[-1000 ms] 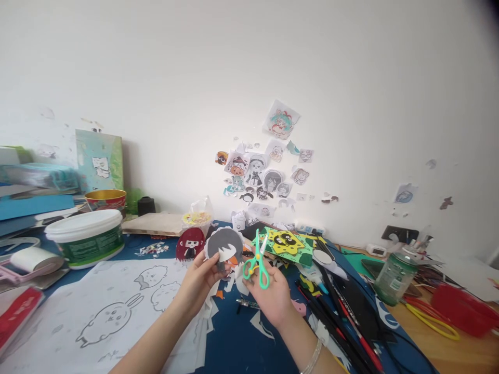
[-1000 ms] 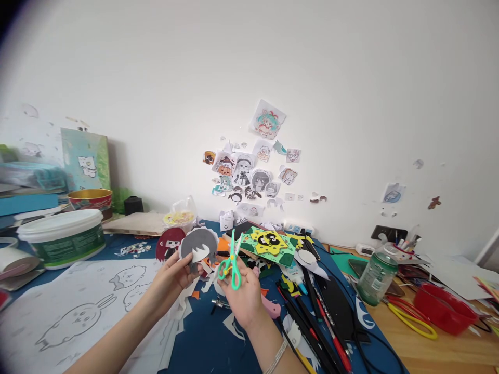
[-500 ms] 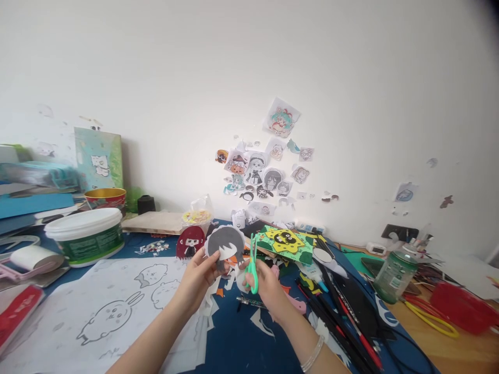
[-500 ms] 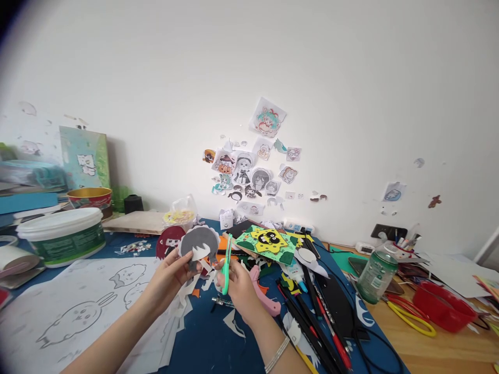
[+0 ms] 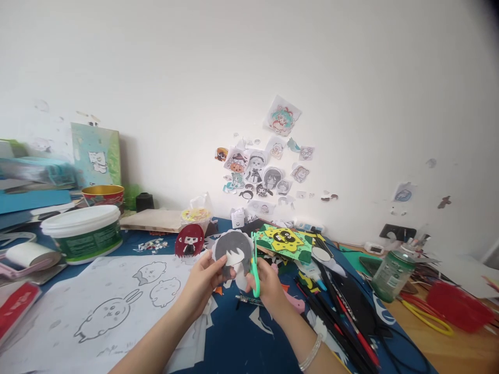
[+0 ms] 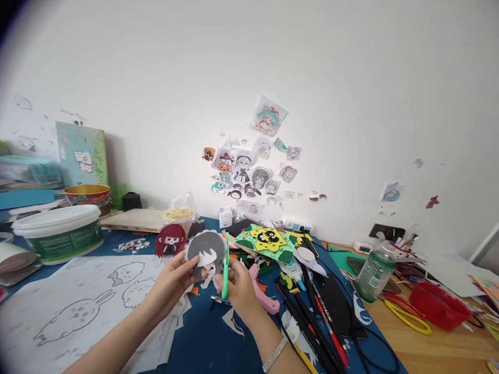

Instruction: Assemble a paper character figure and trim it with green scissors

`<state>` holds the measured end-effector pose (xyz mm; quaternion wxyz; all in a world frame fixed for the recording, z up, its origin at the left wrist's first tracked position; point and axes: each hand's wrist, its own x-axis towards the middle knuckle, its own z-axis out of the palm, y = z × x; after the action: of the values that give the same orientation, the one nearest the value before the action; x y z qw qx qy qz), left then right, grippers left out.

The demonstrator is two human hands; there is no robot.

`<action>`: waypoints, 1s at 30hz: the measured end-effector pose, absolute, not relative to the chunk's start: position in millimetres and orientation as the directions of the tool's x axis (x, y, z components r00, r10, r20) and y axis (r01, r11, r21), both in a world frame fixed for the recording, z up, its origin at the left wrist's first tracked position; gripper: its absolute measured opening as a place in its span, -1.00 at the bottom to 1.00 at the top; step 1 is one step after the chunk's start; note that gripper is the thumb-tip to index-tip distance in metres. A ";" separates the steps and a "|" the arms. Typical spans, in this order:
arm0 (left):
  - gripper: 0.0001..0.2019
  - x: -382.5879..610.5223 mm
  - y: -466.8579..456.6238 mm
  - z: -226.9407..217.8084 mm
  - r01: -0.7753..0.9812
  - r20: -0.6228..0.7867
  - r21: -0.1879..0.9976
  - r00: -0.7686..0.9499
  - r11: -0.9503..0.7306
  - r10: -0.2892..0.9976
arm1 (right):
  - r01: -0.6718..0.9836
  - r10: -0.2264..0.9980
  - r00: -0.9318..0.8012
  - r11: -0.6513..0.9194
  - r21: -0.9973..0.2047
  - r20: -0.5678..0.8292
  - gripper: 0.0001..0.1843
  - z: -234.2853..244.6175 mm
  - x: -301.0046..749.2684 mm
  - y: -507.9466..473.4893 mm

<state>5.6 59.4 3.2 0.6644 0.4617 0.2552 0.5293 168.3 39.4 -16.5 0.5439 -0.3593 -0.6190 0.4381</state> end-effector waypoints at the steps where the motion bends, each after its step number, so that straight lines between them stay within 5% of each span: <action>1: -0.68 5.7 59.3 3.2 -0.470 0.151 0.883 0.310 0.014 0.939 | -0.029 0.923 -0.148 0.354 -0.935 0.354 -0.64 -15.9 168.0 38.6; 16: -0.64 9.5 55.6 8.6 -0.479 0.126 0.876 0.338 0.055 0.933 | 0.114 0.916 -0.075 0.400 -0.910 0.393 -0.59 -14.6 163.7 33.7; 30: -0.65 9.0 56.6 5.1 -0.491 0.143 0.870 0.335 0.044 0.931 | 0.051 0.926 -0.127 0.363 -0.930 0.355 -0.61 -22.7 171.4 44.2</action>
<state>9.0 56.6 5.1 0.6803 0.4526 0.2430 0.5228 171.4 44.2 -22.7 0.5345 -0.3882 -0.6292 0.4094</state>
